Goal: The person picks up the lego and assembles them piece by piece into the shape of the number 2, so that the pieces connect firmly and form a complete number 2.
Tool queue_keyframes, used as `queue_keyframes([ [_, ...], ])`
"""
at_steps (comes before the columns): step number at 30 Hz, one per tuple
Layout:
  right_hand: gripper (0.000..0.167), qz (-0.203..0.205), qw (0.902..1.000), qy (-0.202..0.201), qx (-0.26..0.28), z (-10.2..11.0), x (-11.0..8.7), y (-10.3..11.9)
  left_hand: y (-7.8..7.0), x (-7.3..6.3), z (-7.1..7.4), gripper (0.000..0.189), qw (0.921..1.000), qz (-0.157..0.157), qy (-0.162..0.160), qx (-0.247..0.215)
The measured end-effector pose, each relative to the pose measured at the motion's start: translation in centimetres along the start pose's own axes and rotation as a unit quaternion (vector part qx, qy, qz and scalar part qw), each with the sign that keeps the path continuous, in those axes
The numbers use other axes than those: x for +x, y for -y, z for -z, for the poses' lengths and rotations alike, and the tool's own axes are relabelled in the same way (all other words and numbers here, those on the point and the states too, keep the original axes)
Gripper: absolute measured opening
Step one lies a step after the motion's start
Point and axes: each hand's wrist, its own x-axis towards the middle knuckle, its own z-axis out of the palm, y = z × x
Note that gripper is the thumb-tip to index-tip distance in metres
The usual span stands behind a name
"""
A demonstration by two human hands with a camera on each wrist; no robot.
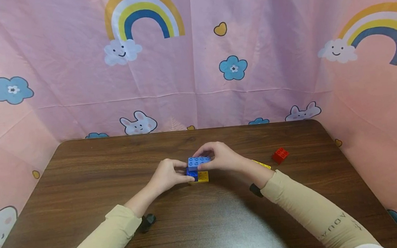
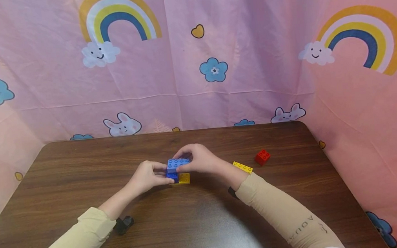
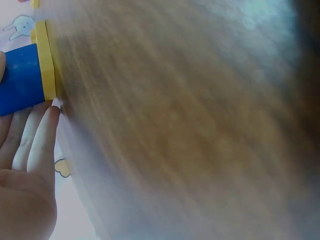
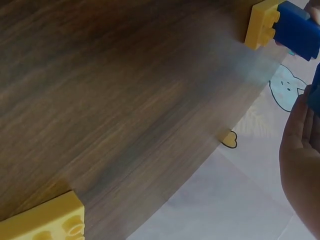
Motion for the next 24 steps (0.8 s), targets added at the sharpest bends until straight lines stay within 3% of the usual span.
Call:
queue_keyframes([
  [24,0.033,0.015,0.9991,0.02,-0.035,-0.71,-0.14,0.31,0.29,0.06,0.15,0.045,0.9999,-0.01,0.001,0.006],
])
